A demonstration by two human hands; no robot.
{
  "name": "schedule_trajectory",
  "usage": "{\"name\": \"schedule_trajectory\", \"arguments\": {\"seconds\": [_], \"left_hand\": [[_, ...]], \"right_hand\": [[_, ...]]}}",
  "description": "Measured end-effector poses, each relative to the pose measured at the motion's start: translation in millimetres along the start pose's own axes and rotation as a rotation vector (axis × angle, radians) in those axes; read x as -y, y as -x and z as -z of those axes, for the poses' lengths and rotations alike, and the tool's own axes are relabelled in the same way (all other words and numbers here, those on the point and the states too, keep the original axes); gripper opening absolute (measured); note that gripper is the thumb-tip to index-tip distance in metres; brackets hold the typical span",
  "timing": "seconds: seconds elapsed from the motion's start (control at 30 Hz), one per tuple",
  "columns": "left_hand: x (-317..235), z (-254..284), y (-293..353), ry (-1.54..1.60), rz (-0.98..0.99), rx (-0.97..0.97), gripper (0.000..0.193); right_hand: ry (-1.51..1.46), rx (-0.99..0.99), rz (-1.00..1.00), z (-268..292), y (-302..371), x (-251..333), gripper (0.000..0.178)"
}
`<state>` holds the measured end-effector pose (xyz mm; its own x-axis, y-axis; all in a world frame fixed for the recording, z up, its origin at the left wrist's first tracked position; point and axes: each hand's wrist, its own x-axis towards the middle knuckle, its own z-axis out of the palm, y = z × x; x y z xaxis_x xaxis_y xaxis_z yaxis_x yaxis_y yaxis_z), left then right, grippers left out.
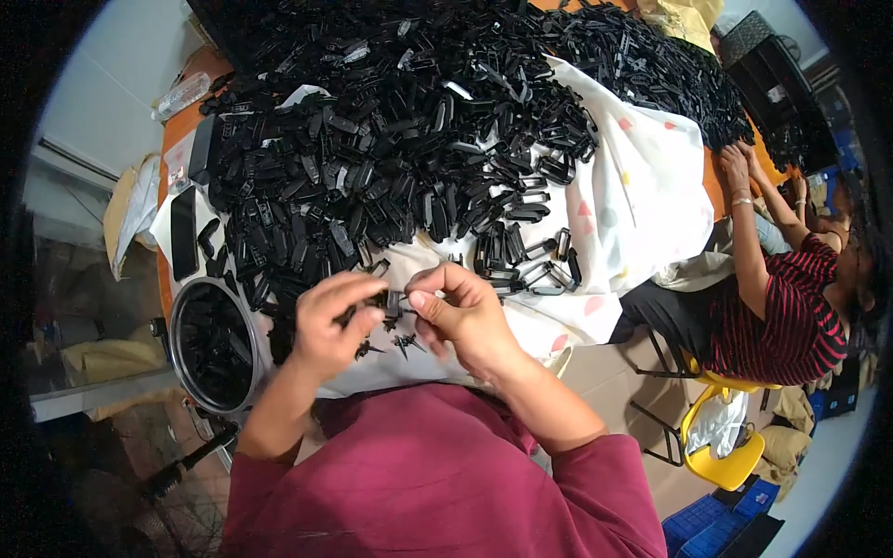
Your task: Assembling small black plastic components by hand at a workbench.
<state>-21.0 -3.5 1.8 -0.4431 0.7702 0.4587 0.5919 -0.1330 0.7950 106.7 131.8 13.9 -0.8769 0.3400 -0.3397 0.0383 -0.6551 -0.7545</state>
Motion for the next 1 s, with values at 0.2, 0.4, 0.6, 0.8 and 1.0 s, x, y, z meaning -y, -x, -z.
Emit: {"name": "schedule_trajectory", "arguments": {"seconds": [0.2, 0.4, 0.6, 0.8, 1.0], "left_hand": [[-7.5, -35.2, 22.8, 0.396, 0.479, -0.161, 0.028], [10.1, -34.9, 44.2, 1.303, 0.782, -0.121, 0.028], [25.1, -33.7, 11.9, 1.214, 0.865, -0.478, 0.008], [41.3, -55.0, -39.2, -0.312, 0.433, -0.128, 0.015], [26.6, -78.8, -32.8, -0.614, 0.537, 0.317, 0.028]], "right_hand": [[0.470, -0.110, 0.395, -3.4, 8.0, -32.8, 0.018], [0.534, -0.014, 0.091, 8.9, 20.5, -34.6, 0.021], [1.585, -0.405, 0.540, 63.4, -16.6, 9.2, 0.019], [1.818, -0.297, 0.485, 44.6, -29.6, -6.1, 0.020], [1.526, -0.575, 0.484, 64.9, -24.2, 10.2, 0.018]]}}
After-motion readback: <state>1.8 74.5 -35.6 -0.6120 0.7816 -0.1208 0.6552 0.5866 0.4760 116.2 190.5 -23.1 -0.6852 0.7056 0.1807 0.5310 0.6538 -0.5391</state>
